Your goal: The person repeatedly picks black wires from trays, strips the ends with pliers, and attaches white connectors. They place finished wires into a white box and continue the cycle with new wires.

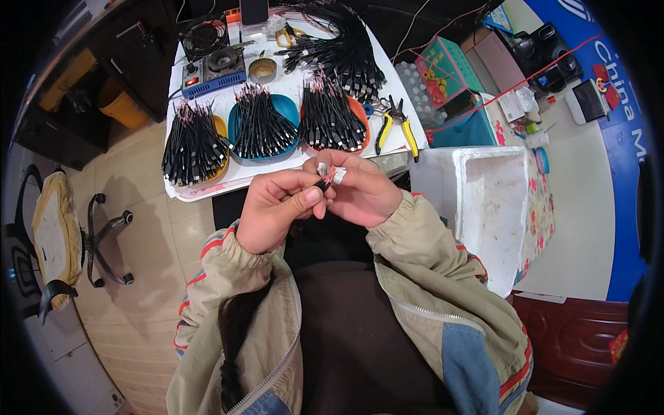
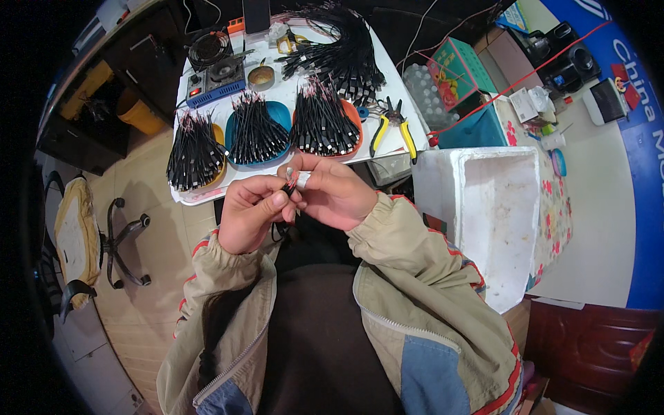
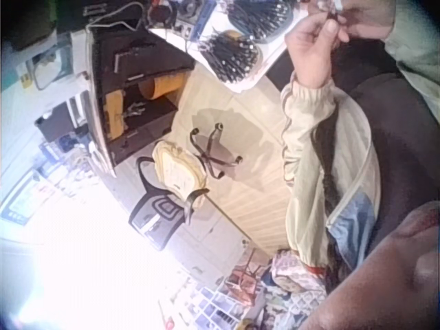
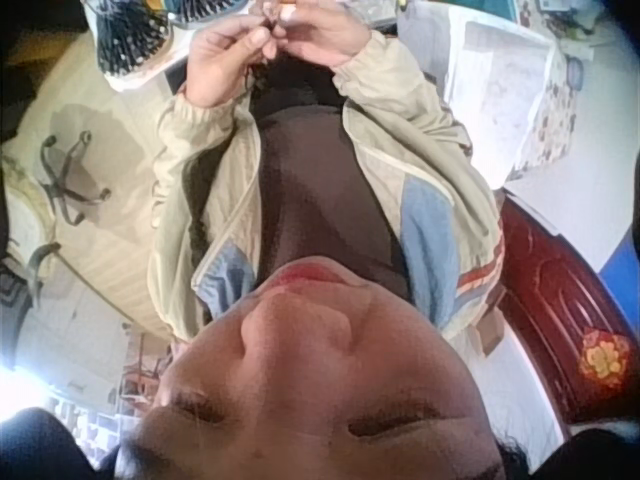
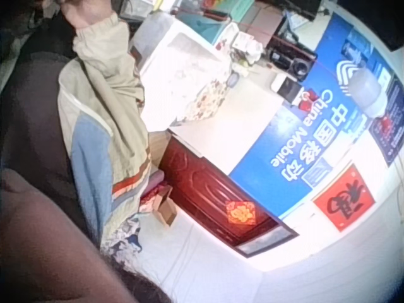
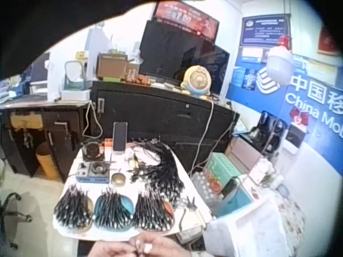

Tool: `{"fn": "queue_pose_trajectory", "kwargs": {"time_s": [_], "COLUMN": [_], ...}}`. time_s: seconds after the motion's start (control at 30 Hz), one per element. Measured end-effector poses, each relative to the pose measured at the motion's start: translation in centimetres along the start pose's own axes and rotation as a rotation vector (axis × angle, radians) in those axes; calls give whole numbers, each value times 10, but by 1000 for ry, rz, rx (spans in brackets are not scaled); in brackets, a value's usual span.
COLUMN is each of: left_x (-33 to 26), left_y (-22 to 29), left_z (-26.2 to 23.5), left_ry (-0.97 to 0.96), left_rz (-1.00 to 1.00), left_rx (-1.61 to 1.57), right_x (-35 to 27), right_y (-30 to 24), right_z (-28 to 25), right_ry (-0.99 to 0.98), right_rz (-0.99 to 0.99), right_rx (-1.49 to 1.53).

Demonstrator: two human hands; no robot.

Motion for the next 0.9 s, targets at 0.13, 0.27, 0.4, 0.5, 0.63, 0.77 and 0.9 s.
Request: {"fn": "queue_pose_trajectory", "kwargs": {"time_s": [0.13,0.27,0.4,0.5,0.63,0.77,0.9], "left_x": [-1,-2,-2,-2,1,0,-1], "left_y": [-2,-1,4,6,2,-1,4], "left_z": [-1,-2,-5,-9,-10,-8,-7], "left_ry": [12,10,-28,-27,9,32,-27], "left_rz": [-24,-36,-20,-41,-51,-64,-78], "left_rx": [22,67,155,147,67,36,60], "right_x": [2,-1,1,2,0,-4,-3], "right_y": [6,0,-1,6,22,19,12], "right_z": [-4,-6,-8,-9,-6,-8,-7], "right_ry": [4,28,14,24,89,144,77], "right_rz": [-36,1,40,-3,15,-39,21], "right_rx": [-68,-176,-207,-185,19,-24,-89]}}
Point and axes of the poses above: each hand's wrist, its own x-axis towards the middle knuckle, its own z-axis out of the palm, y = z × x, the point moved 1 cm from there along x, towards the middle knuckle, and after that the axes turned 2 degrees about -x, right-handed, at the moved point
